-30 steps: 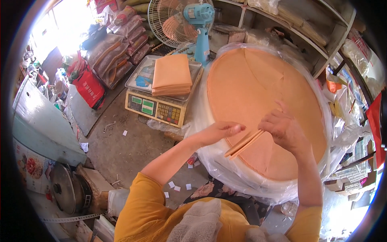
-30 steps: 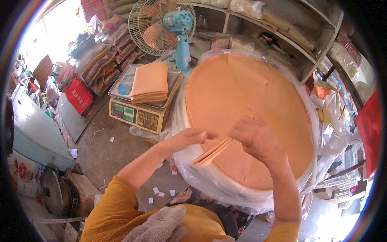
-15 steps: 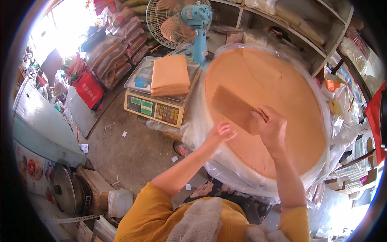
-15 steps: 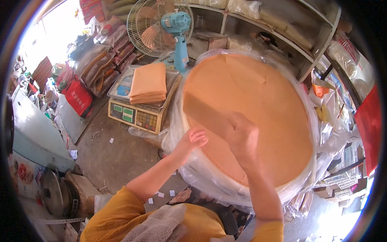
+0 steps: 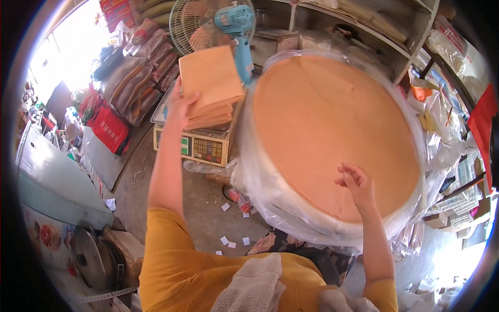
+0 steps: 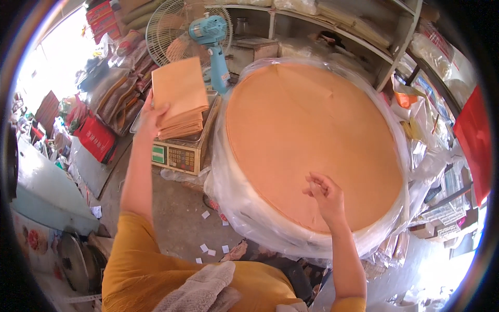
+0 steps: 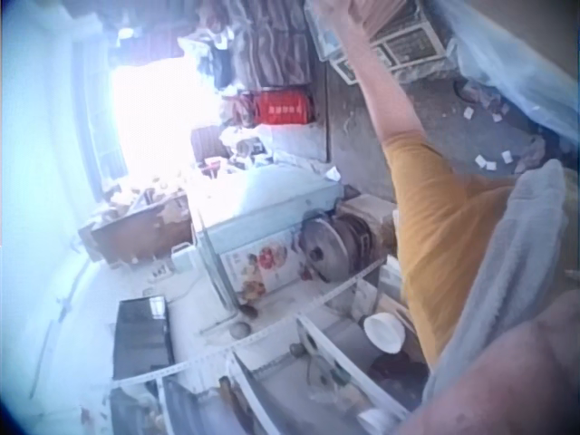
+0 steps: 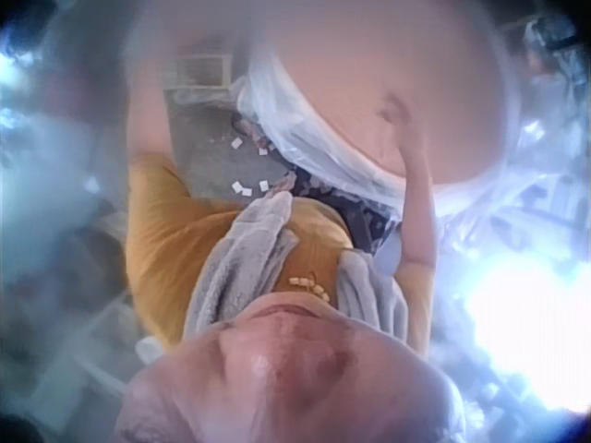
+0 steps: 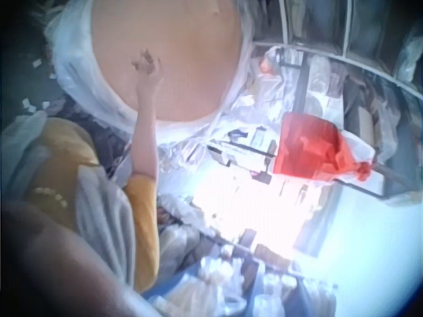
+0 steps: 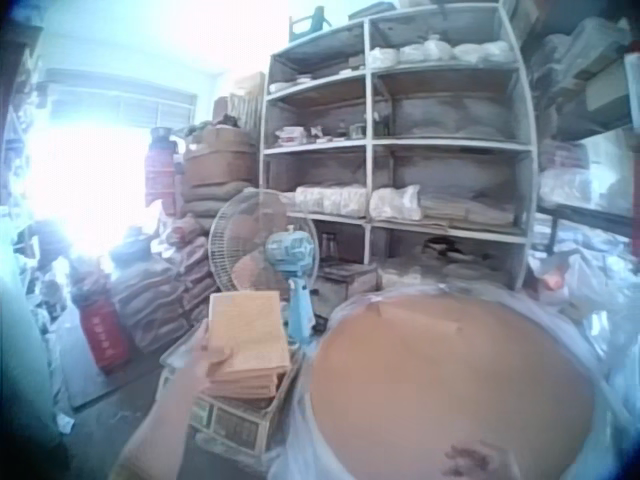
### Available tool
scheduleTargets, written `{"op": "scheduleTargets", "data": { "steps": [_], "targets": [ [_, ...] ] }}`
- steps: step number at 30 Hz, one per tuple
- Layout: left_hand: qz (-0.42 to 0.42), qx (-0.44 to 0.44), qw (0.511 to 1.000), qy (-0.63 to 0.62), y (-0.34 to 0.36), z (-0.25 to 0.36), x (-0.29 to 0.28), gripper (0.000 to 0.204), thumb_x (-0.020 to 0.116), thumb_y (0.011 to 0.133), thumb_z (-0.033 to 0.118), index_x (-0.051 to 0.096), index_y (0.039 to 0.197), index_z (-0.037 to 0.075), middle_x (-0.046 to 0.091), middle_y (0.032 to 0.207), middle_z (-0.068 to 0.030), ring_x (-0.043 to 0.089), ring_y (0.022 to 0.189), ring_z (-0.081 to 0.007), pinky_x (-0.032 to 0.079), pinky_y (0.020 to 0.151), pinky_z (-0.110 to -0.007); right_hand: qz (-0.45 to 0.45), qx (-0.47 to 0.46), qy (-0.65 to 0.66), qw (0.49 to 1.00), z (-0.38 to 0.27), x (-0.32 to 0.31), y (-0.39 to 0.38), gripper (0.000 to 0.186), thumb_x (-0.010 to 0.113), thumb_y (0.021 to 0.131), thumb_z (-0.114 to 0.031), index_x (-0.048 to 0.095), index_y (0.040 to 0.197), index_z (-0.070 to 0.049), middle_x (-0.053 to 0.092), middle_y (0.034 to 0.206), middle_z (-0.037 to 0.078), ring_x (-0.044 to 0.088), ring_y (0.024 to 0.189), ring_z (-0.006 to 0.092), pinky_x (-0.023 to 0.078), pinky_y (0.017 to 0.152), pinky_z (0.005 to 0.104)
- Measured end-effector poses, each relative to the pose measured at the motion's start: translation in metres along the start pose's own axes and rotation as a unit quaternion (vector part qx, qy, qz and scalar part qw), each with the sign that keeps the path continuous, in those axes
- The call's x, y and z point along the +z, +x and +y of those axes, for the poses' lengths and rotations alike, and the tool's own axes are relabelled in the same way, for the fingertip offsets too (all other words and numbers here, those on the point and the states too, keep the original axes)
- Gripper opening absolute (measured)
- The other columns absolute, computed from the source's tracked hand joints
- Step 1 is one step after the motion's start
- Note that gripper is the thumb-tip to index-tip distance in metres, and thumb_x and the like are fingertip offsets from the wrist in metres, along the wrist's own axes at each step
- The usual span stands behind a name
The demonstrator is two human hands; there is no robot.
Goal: The person folds circular sheets of thin orange material by hand and places the folded pieces onto a stack on a scale.
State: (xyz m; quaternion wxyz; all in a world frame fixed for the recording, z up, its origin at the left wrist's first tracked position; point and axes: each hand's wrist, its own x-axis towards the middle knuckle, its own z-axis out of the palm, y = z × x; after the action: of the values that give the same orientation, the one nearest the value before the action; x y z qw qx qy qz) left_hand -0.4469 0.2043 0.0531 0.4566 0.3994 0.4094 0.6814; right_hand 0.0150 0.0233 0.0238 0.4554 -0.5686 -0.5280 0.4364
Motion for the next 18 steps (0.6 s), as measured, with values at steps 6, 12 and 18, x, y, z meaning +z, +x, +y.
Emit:
{"op": "scheduleTargets", "data": {
  "steps": [6,12,18],
  "targets": [
    [-0.007,-0.112,0.990,0.083,0.066,-0.045,-0.063,0.078,0.063,0.074,-0.016,0.034,0.143,0.007,0.058,0.121,-0.0132,0.061,0.105,-0.0240,0.052,0.090,-0.034,0.051,0.071,-0.018,0.996,0.040,-0.044,-0.045,0.031,0.054,0.094,-0.009,0.053,0.121,0.005,0.064,0.107,0.014,0.067,0.080,0.0183,0.054,0.075,0.0279],
    [-0.001,-0.136,0.988,0.076,0.052,-0.034,-0.054,0.072,0.063,0.076,-0.015,0.036,0.140,0.005,0.058,0.120,-0.0136,0.061,0.106,-0.0244,0.051,0.092,-0.034,0.111,0.105,0.006,0.988,0.053,-0.076,-0.089,0.026,0.055,0.094,-0.008,0.057,0.116,0.005,0.066,0.102,0.013,0.066,0.079,0.0173,0.054,0.072,0.0264],
    [0.011,-0.078,0.964,0.253,0.088,-0.080,-0.069,0.042,0.075,0.072,0.009,0.059,0.111,0.005,0.065,0.091,-0.0087,0.061,0.075,-0.0193,0.052,0.068,-0.035,0.122,0.058,-0.051,0.989,0.068,-0.109,-0.109,0.027,0.058,0.089,-0.005,0.059,0.115,0.003,0.065,0.102,0.008,0.065,0.081,0.0136,0.053,0.072,0.0261]
  ]
}}
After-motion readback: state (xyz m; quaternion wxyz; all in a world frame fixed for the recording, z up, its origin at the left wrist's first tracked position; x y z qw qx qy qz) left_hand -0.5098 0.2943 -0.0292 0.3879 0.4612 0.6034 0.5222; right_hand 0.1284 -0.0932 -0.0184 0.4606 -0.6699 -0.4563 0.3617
